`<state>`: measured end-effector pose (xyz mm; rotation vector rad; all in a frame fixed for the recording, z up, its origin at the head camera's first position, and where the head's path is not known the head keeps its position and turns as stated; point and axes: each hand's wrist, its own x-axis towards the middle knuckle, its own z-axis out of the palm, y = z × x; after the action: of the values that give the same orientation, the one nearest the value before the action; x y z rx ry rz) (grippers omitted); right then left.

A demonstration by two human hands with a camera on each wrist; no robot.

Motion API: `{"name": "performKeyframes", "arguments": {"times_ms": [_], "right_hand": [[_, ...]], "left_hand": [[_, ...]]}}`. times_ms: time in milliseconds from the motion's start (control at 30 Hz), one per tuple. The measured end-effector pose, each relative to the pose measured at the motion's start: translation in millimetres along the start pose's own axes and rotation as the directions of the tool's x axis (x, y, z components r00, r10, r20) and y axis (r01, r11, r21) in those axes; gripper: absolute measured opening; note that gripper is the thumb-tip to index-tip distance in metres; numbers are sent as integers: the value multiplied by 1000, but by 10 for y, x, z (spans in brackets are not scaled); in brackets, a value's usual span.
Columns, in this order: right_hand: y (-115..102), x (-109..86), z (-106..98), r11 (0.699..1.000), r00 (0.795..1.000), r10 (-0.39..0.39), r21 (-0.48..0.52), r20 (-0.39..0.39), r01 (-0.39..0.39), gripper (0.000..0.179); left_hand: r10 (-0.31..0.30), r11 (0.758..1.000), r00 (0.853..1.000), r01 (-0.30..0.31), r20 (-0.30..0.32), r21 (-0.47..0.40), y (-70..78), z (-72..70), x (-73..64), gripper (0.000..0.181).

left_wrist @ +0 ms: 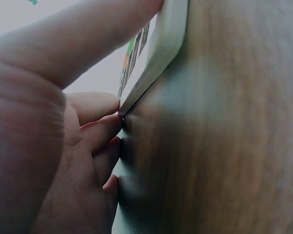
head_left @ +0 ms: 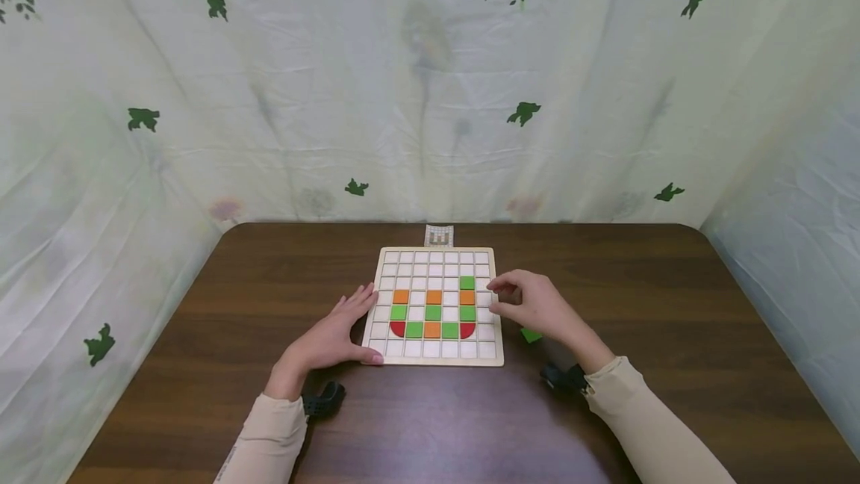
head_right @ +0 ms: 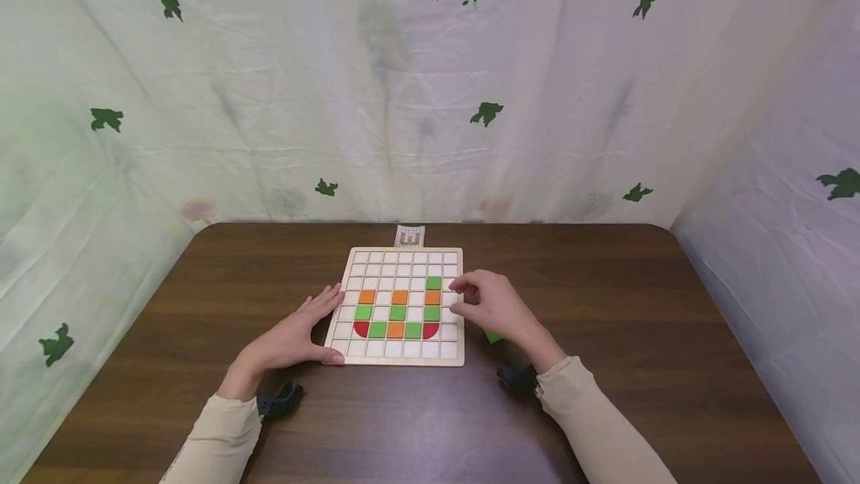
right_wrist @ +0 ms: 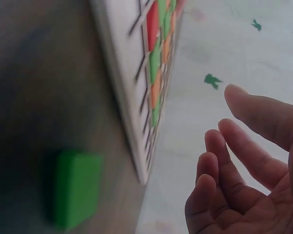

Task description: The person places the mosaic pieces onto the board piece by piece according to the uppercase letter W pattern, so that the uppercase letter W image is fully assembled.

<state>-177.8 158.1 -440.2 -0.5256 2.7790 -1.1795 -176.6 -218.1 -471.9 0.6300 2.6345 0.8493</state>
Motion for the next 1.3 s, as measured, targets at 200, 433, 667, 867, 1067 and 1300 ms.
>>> {"name": "performKeyframes", "arguments": {"times_ms": [200,433,667,867,1067,1300], "right_hand": [[184,-181,-77,1000,1000,6,-2,0,-6,31],[393,-331,-153,1000,999,-10,-15,31,10,30],[480,-417,-199,999,995,5,-47,98,-1,31],[465,-448,-228,995,990,15,-97,139,-2,33],[461,-455,-245,993,989,2,-117,151,16,32],[492,-446,-236,985,988,-45,-156,150,68,32]], "left_hand": [[4,1000,1000,-4,-2,-6,2,-12,-2,117],[7,1000,1000,-7,-6,-8,5,-22,-6,118],[9,1000,1000,-9,-2,-2,6,-20,-8,117],[9,1000,1000,-9,-1,-4,1,-12,-17,116],[4,1000,1000,-4,-1,-13,-3,-5,-27,117],[11,1000,1000,-11,1,-8,3,-8,-16,116]]}}
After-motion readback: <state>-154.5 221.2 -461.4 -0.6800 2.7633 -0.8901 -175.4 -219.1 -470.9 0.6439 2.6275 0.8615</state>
